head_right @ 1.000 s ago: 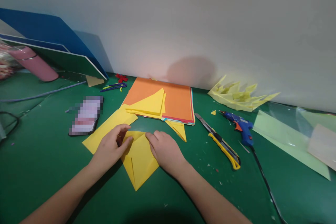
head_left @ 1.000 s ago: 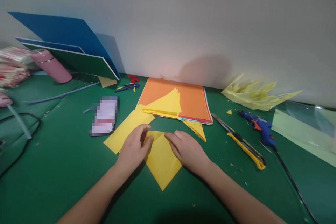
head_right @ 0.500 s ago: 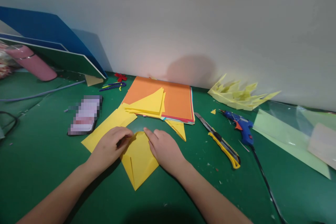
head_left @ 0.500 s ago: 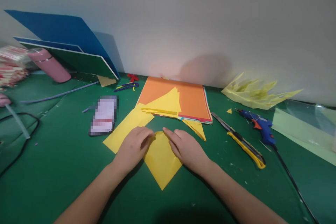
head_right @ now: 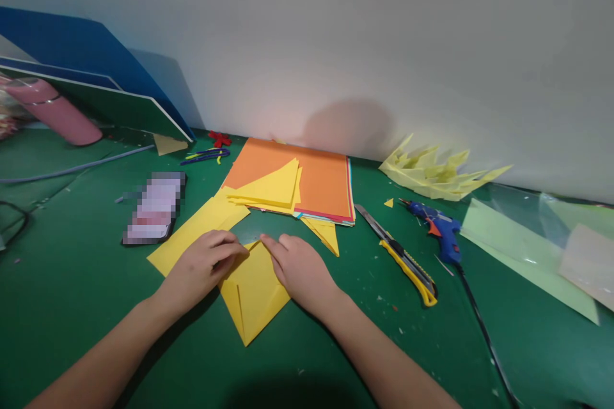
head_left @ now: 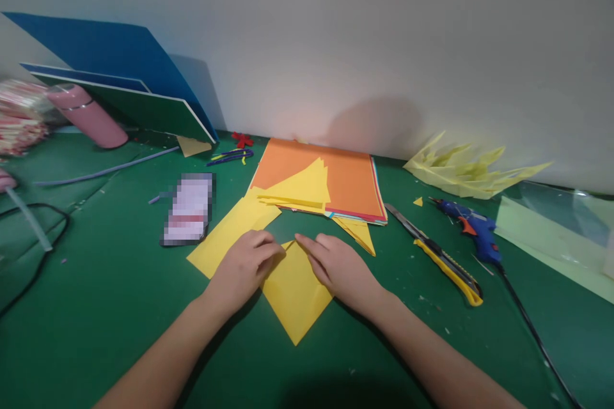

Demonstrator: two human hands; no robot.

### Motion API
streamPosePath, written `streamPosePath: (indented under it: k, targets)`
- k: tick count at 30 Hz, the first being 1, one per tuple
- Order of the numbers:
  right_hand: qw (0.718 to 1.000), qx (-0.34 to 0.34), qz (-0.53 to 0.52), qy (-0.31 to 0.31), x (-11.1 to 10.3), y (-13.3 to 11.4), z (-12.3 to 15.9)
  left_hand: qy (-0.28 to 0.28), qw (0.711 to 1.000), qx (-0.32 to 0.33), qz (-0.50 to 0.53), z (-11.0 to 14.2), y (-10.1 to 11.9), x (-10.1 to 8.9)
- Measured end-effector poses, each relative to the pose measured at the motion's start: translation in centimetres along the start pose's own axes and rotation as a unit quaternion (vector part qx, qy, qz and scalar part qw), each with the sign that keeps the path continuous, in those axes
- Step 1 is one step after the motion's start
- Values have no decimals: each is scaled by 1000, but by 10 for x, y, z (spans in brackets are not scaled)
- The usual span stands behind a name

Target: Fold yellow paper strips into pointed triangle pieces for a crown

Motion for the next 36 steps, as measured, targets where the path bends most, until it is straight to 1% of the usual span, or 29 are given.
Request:
streamPosePath:
  k: [7, 14, 16, 18, 23, 29, 33, 36]
  targets:
    - [1000, -3, 9, -9, 1, -1, 0, 1, 1000, 0, 3, 0, -1, -2]
    - [999, -10, 36, -17, 3, -2, 0, 13, 997, -75, 27, 0, -10, -5]
    - [999, -13, 38, -16, 3, -2, 0, 15, 996, -87, 25, -1, -11, -5]
    - [999, -17, 43, -17, 4, -3, 1, 18, 996, -81, 23, -1, -10, -6]
    - [998, -23, 52, -17, 4, -4, 1, 14, 999, -43, 1, 0, -8, -7]
    - [997, -25, 68, -29, 5, -6, 1, -45, 999, 7, -24, 2, -4, 1]
    - [996, -25, 73, -32, 6, -6, 1, -83, 996, 11, -39, 3, -4, 5]
    - [997, -29, 70, -27, 6, -5, 1, -97, 994, 10, -43, 4, -5, 8]
Point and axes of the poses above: each hand's wrist, its own z-axis away from the middle knuckle, its own x-axis out of the palm, y = z × x, the point moved 9 cm from there along -z, towards the middle knuckle, and after that the axes turned 5 degrees about y, right-handed, at the moved point
